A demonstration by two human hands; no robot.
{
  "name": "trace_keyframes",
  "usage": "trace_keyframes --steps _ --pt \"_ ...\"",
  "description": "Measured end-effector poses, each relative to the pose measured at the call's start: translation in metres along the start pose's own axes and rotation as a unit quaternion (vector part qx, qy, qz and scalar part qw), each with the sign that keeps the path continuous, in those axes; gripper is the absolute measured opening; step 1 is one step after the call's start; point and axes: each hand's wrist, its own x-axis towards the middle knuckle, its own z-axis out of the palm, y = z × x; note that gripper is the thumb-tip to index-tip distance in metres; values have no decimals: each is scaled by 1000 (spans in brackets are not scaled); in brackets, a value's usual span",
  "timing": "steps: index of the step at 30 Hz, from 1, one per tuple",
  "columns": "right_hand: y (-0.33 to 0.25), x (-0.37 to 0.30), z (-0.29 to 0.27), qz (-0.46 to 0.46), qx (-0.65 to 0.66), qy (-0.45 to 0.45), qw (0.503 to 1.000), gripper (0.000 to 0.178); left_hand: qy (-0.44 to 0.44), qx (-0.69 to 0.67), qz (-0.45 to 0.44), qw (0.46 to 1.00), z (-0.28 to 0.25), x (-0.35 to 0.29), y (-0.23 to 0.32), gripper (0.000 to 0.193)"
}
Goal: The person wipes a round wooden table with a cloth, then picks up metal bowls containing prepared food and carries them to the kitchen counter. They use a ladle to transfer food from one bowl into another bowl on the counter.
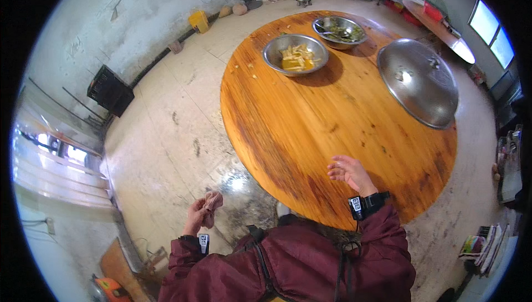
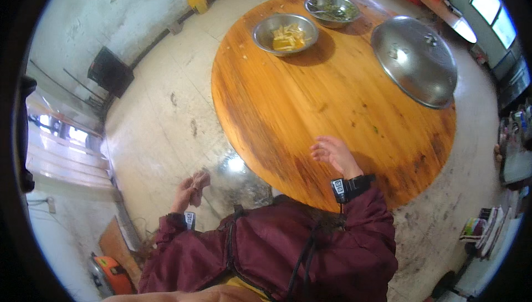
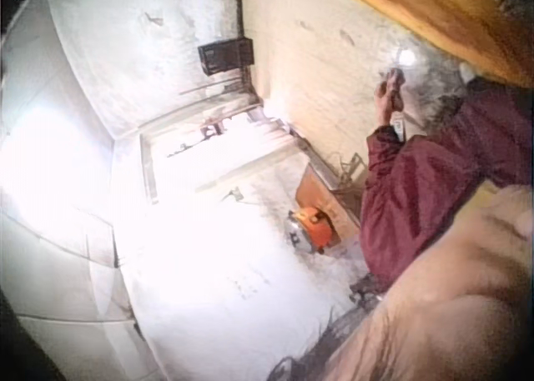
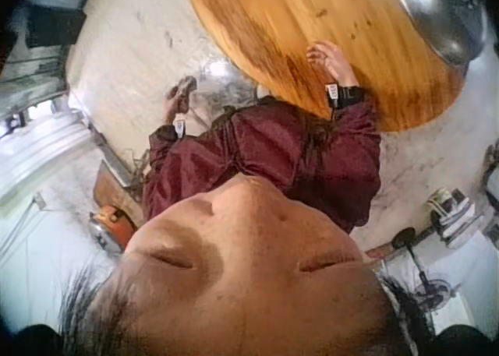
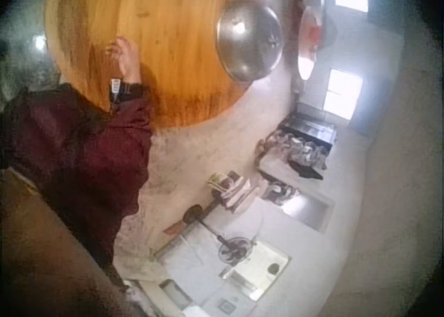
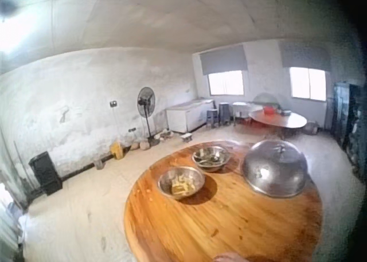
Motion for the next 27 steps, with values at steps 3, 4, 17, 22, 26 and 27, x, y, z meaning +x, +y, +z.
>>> trace_keyframes --steps 3,4,17,22,26,27 --pt "6 78 24 -14 90 20 996 22 43 27 -45 998 -48 46 25 38" --pt "4 104 31 -17 107 24 994 22 51 20 -42 998 -61 62 32 37" --pt "-34 308 99 -123 235 140 954 30 -139 4 36 990 -114 415 186 44" --pt "-27 343 132 -136 233 211 939 40 -240 27 61 969 -94 537 246 47" --pt "-25 374 154 -148 263 256 918 45 -277 44 102 954 -58 614 277 45" --pt "-25 382 157 -141 268 272 913 45 -282 50 106 952 -50 632 282 45"
